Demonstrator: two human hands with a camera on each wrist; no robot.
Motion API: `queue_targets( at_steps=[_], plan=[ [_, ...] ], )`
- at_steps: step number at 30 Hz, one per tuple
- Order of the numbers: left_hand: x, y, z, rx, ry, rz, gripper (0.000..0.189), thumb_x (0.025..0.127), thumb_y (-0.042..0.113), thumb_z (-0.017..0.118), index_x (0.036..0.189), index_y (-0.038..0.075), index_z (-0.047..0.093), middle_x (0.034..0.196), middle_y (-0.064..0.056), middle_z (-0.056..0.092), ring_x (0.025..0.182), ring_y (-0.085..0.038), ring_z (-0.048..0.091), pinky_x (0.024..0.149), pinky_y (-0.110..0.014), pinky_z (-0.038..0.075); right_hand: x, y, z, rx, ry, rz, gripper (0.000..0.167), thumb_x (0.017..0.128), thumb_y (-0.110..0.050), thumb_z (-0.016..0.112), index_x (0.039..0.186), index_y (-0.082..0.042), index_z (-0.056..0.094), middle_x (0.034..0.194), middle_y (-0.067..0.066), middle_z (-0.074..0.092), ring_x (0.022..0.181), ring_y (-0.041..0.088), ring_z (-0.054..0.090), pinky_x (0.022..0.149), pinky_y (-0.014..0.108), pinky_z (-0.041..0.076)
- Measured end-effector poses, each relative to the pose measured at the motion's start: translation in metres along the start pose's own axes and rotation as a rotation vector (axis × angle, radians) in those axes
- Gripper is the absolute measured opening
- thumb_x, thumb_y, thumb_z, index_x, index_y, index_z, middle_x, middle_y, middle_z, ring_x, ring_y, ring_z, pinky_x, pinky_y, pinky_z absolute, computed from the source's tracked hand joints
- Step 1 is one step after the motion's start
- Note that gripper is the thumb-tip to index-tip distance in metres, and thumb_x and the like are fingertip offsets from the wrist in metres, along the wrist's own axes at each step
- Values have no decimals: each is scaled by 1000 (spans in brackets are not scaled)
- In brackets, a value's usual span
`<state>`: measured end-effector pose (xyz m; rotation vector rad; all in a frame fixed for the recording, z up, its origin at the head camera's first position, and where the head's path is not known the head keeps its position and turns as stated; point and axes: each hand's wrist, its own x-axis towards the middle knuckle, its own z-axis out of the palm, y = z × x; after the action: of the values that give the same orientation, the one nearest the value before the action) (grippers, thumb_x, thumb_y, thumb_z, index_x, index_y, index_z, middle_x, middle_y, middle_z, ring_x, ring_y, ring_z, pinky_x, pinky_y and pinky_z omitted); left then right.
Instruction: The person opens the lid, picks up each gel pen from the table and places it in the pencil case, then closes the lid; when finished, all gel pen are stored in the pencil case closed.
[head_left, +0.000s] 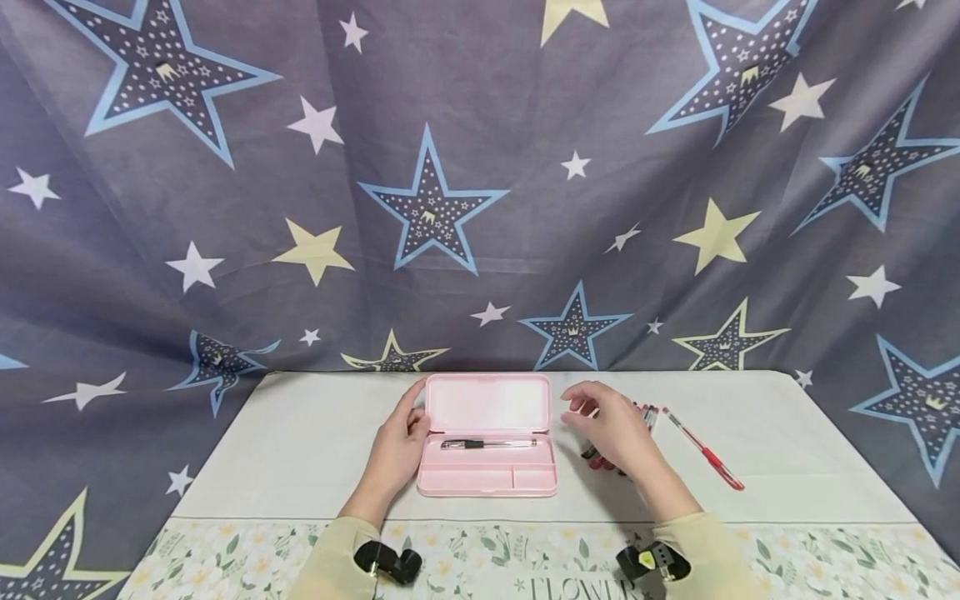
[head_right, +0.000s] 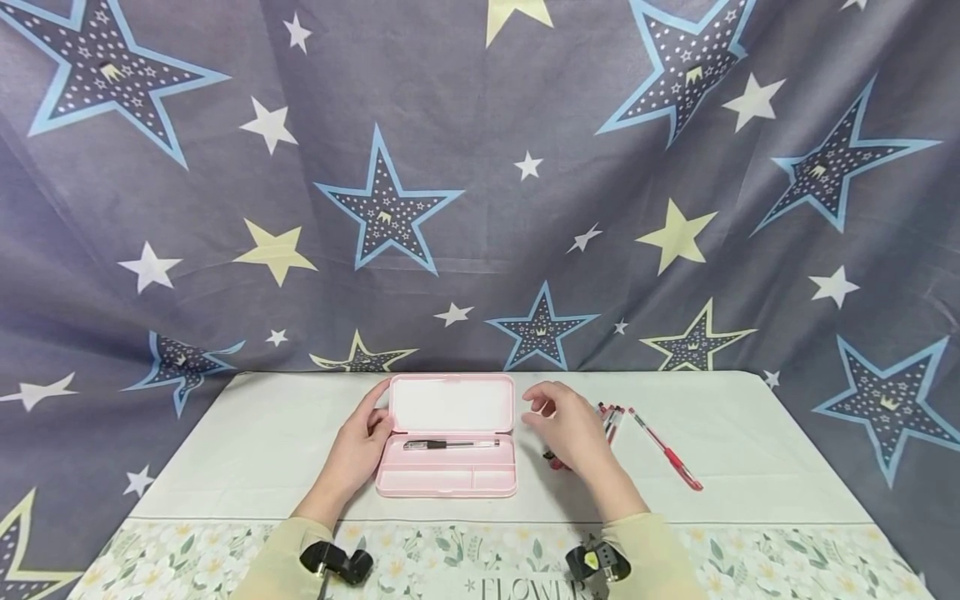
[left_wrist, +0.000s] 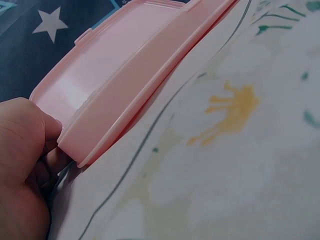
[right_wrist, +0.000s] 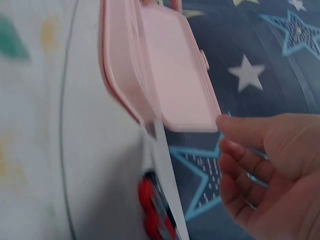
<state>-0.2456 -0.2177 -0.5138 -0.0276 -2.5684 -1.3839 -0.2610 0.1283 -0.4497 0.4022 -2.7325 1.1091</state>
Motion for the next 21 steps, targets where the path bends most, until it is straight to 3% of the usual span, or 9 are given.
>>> queue_targets(
  at_steps=[6,13,18,21],
  plan=[
    [0,0,0,3,1,-5,64,112,6,57,172,23,42,87,-1,55,75,-19,50,78,-39,42,3,19,-17,49,-25,-35,32,99,-12,84,130,-8,78,105,2,74,96,23,69,88,46,55],
    [0,0,1,2,3,1,63,112,6,57,172,21,42,88,-1,56,75,-19,51,79,-40,43,4,40,-29,72,-11,-89,32,100,-6,82,131,-1,76,115,13,76,113,40,68,101,60,52],
    [-1,0,2,12,4,6,62,112,6,57,171,21,42,88,-1,55,75,-19,51,80,-40,43,3,56,-31,58,-3,-110,28,101,-4,80,129,-1,78,124,19,75,119,41,67,100,61,52],
    [-1,0,1,11,7,10,62,112,6,57,171,20,43,87,-1,55,75,-19,51,80,-40,43,2,62,-32,48,-28,-94,28,102,-6,79,129,-1,78,131,19,74,112,37,69,99,58,52]
  ],
)
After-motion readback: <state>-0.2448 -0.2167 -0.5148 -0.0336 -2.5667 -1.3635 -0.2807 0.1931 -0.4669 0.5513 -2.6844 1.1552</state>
